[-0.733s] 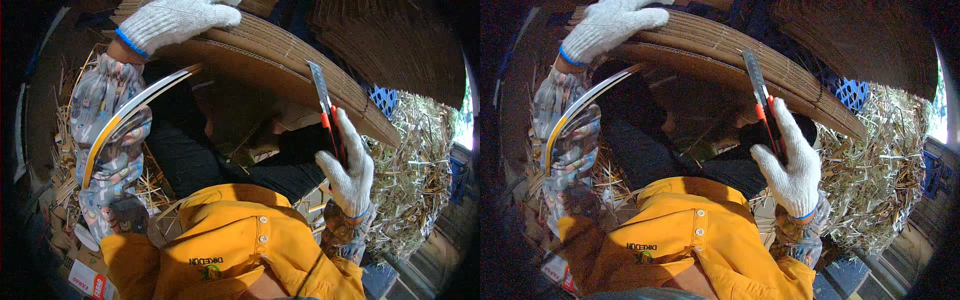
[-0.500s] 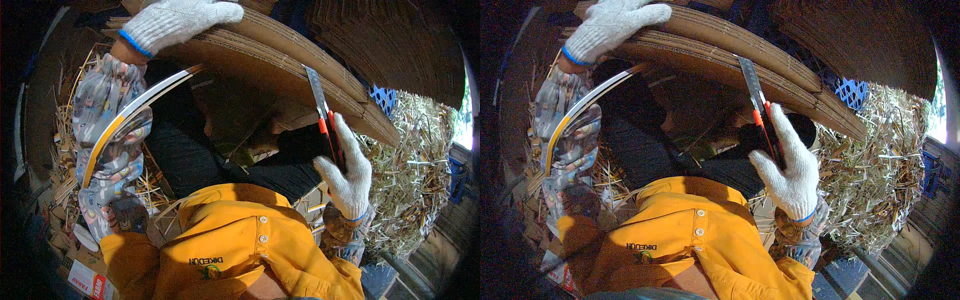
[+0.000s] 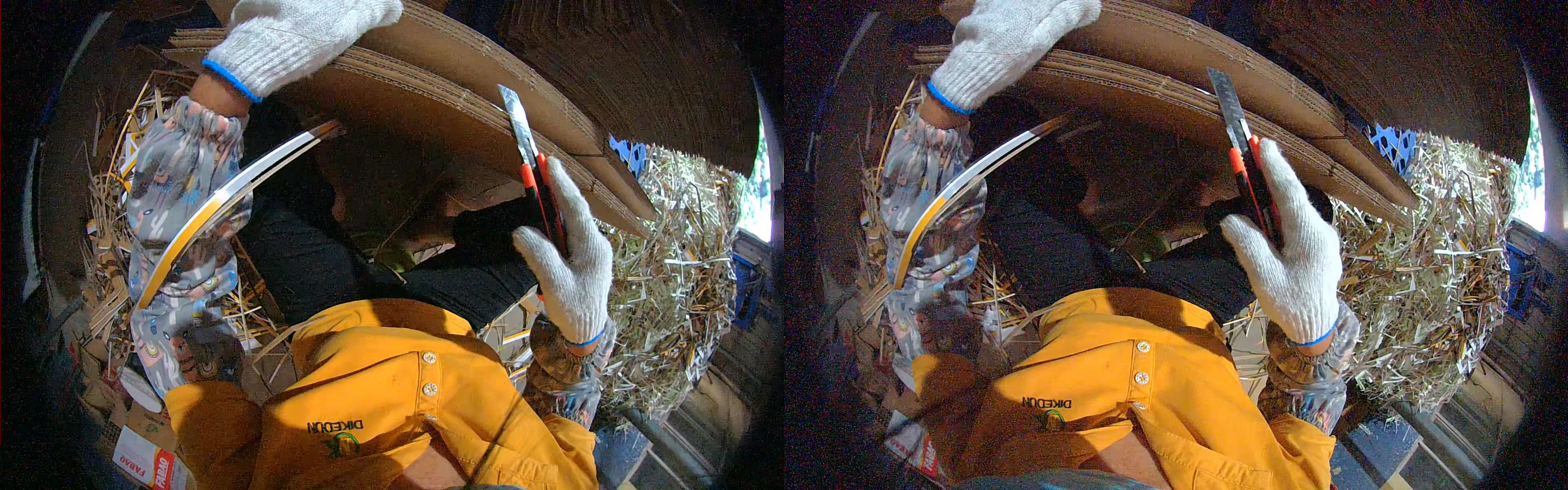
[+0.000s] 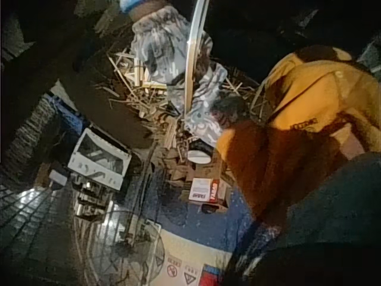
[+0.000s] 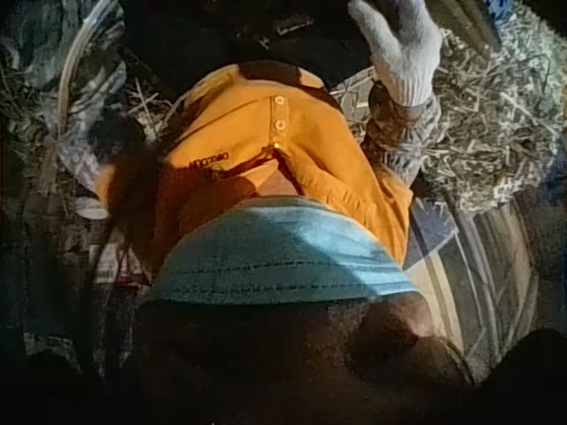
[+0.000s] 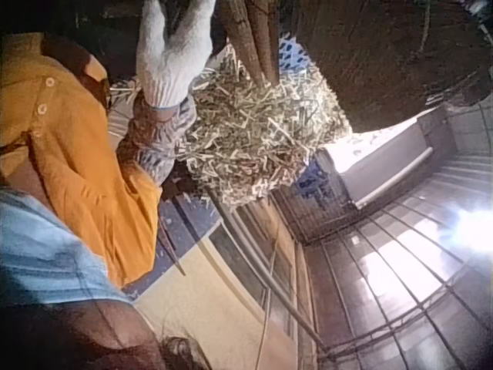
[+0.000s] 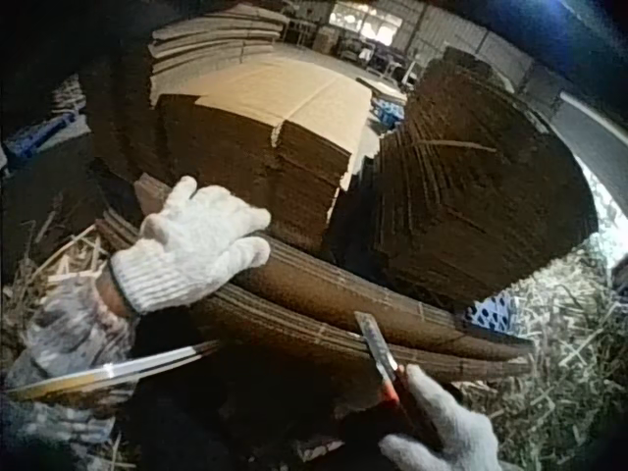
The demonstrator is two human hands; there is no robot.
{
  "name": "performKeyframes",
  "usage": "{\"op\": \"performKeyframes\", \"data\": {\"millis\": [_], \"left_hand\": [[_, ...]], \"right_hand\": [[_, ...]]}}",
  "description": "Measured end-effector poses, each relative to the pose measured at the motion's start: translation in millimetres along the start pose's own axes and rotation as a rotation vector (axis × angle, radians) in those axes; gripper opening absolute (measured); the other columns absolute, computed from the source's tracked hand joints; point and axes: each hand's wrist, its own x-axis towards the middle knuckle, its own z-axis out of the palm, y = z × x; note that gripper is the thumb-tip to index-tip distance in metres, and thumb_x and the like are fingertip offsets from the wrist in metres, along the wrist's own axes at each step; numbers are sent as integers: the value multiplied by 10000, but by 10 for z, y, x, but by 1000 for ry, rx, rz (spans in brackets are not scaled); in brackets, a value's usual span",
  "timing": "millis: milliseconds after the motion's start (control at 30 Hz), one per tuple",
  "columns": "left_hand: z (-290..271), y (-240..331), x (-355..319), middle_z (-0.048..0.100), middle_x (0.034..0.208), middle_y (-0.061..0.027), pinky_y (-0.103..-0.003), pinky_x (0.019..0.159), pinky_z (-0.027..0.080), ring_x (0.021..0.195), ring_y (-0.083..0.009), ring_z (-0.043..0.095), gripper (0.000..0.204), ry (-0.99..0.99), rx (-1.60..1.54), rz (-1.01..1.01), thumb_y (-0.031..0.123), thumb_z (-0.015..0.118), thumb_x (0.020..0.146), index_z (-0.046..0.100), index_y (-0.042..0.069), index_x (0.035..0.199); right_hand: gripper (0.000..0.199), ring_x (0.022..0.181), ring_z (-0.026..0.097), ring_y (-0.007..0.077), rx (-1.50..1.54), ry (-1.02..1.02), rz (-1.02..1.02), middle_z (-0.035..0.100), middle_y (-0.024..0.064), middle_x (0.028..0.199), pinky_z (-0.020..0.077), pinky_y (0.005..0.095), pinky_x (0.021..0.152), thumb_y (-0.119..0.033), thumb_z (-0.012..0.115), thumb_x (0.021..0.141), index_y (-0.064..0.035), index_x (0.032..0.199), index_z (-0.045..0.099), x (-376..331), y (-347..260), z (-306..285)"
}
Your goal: Cutting plastic straps on bundles of flattened cardboard boxes and organizing them into stacks.
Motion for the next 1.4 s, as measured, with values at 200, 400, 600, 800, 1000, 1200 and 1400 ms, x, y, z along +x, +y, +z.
{"op": "performKeyframes", "data": {"millis": [200, 400, 600, 800, 1000, 1200, 1400], "left_hand": [[87, -71, 24, 629, 1215, -115, -579, 1088, 286, 1206, -310, 520, 447, 30, -30, 25, 392, 512, 960, 615, 64, 1246], [60, -60, 37, 634, 1215, -112, -578, 1085, 288, 1200, -307, 524, 449, 19, -72, 27, 390, 516, 955, 619, 64, 1246], [-62, 69, 35, 635, 1222, -110, -566, 1079, 292, 1201, -300, 525, 449, -9, -52, -14, 395, 518, 954, 623, 66, 1242], [-73, 64, 16, 635, 1235, -106, -561, 1083, 289, 1207, -304, 523, 447, -33, -95, -76, 397, 515, 957, 623, 75, 1248], [118, -10, 77, 633, 1234, -110, -568, 1098, 276, 1225, -307, 514, 454, 25, -64, 7, 400, 506, 964, 620, 69, 1252], [-174, 89, -15, 635, 1228, -111, -567, 1100, 277, 1222, -309, 517, 448, 2, -42, -75, 392, 518, 957, 621, 66, 1248], [256, 46, 181, 637, 1224, -114, -571, 1095, 274, 1216, -308, 520, 446, 29, -86, 19, 397, 513, 961, 629, 69, 1240]], "right_hand": [[711, 1226, 583, 193, 60, -79, -45, 605, 159, 1350, 431, 313, 1027, -138, 769, 798, -33, 1437, 476, -102, -5, -26], [705, 1206, 584, 179, 133, 21, -15, 604, 133, 1357, 437, 306, 1018, -130, 765, 806, -32, 1441, 474, -95, 62, -34], [689, 988, 657, 160, -4, 66, -51, 671, 148, 1216, 500, 291, 889, -127, 754, 803, -57, 1436, 491, -17, 94, 39], [668, 1127, 563, 127, -23, -22, 65, 613, 89, 1304, 432, 282, 989, -104, 738, 819, -29, 1436, 492, 24, -61, 37], [686, 1041, 665, 175, -36, 34, -72, 675, 143, 1211, 493, 292, 914, -154, 750, 812, -63, 1439, 487, -56, 85, 43], [698, 1169, 592, 162, 166, -34, -47, 627, 142, 1302, 445, 290, 990, -103, 743, 805, -39, 1445, 470, -84, -51, -14], [710, 1247, 572, 229, 2, -54, -24, 573, 191, 1380, 431, 324, 1034, -121, 747, 816, -24, 1453, 449, -60, 88, 1]]}}
